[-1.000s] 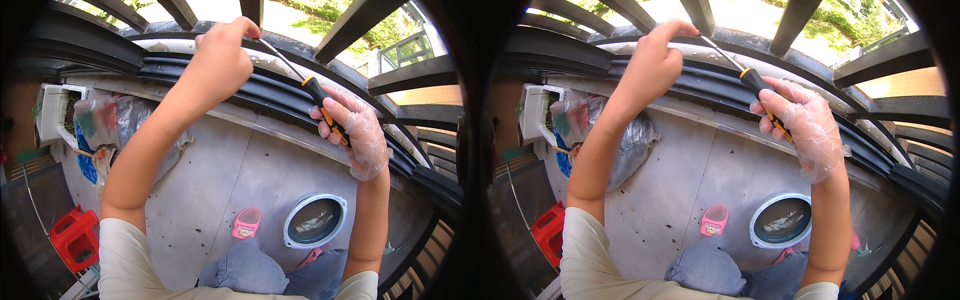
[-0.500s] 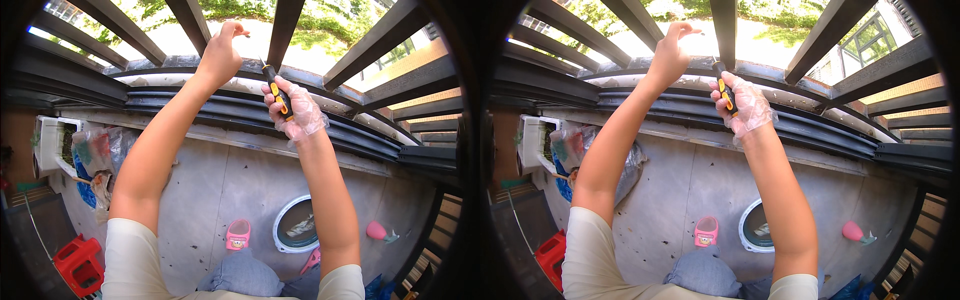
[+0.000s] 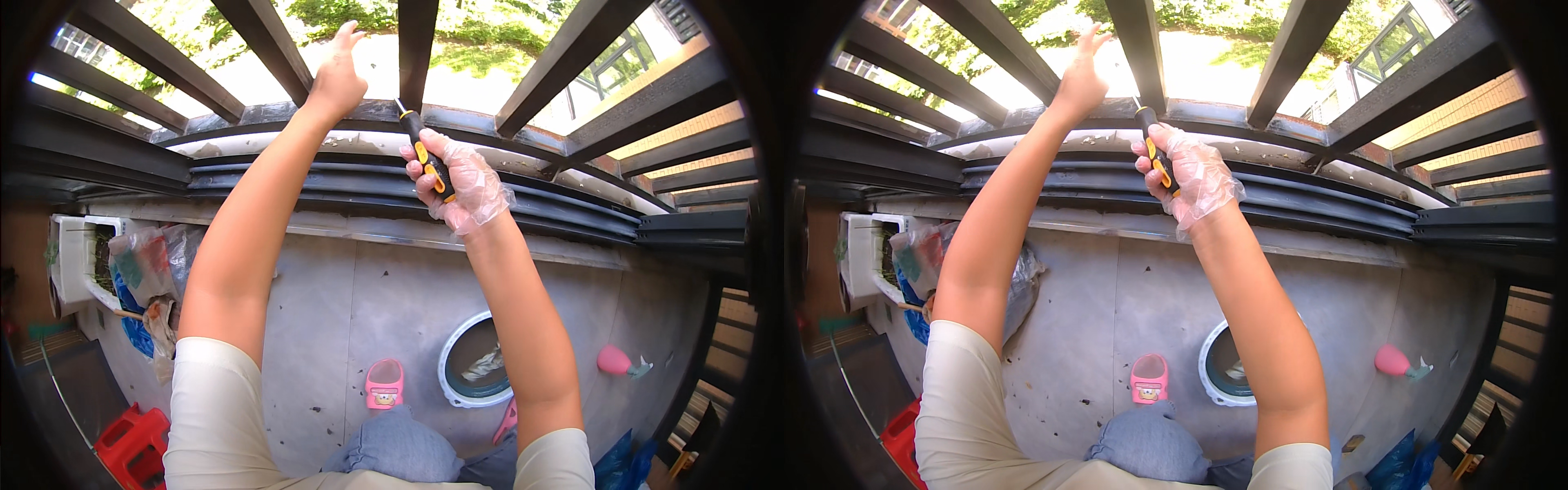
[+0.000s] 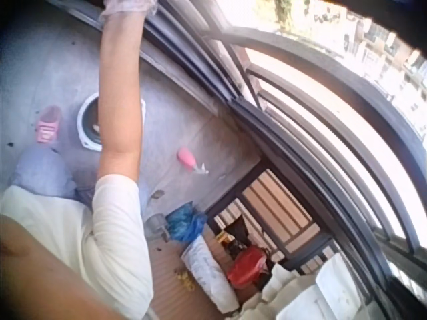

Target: The person sits on the balcony floor and cleans the metal window frame using a cloth and a screwdriver. They dip the cloth into a bucket of water, wipe the frame, and use the screwdriver to scrape debris from the grooves. The person repeats this process, occasionally rinsing the cloth in the bucket.

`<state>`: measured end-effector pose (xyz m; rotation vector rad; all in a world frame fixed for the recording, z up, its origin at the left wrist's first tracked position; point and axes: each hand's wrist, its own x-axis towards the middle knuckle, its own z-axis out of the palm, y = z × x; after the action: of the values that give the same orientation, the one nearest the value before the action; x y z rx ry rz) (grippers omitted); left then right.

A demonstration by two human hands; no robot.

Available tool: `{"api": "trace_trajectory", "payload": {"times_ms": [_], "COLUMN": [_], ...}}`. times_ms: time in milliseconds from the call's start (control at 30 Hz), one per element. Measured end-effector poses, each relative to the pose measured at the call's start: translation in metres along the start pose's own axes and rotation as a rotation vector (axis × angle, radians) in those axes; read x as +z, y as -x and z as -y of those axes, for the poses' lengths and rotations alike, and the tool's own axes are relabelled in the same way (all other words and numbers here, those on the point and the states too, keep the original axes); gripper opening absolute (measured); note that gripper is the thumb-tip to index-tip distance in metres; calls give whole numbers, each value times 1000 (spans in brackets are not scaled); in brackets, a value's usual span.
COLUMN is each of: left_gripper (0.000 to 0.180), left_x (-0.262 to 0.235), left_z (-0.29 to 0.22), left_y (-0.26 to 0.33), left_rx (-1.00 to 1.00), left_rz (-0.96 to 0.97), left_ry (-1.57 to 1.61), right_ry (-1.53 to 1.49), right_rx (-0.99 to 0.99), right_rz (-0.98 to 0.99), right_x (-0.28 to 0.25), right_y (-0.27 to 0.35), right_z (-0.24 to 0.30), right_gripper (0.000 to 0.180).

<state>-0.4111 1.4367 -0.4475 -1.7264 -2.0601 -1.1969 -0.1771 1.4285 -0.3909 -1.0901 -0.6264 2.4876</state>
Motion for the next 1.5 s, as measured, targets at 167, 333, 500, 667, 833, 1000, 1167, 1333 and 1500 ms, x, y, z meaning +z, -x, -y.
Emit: {"api": "trace_trajectory", "payload": {"times_ms": [167, 333, 500, 667, 833, 1000, 1167, 1333, 1500], "left_gripper": [76, 64, 63, 69, 65, 63, 55, 43, 46], "left_x": [-1, -9, -26, -23, -27, -39, -20, 13, 12], "left_z": [-7, -25, -47, -28, -33, -37, -10, -8, 92], "left_y": [-5, 10, 43, 43, 31, 44, 36, -6, 6], "left_rx": [-259, -232, 43, 49, -313, 196, 26, -111, -752], "left_rz": [45, -111, -19, 101, 42, 49, 121, 46, 486], "left_ry": [34, 254, 135, -38, 332, -39, -209, -85, 563], "right_ry": [39, -316, -533, -549, 80, 603, 785, 812, 949], "right_rx": [35, 212, 278, 296, -37, -360, -490, -266, -219], "right_rz": [-32, 153, 256, 319, 73, -132, -78, -148, -463], "right_x": [-16, -26, -16, -5, 3, 7, 9, -27, -70], "right_y": [21, 29, 27, 27, 37, 39, 48, 129, 242], "right_z": [5, 11, 5, -1, -8, -13, -14, 7, 41], "right_gripper": [23, 26, 26, 27, 27, 38, 41, 38, 39]}}
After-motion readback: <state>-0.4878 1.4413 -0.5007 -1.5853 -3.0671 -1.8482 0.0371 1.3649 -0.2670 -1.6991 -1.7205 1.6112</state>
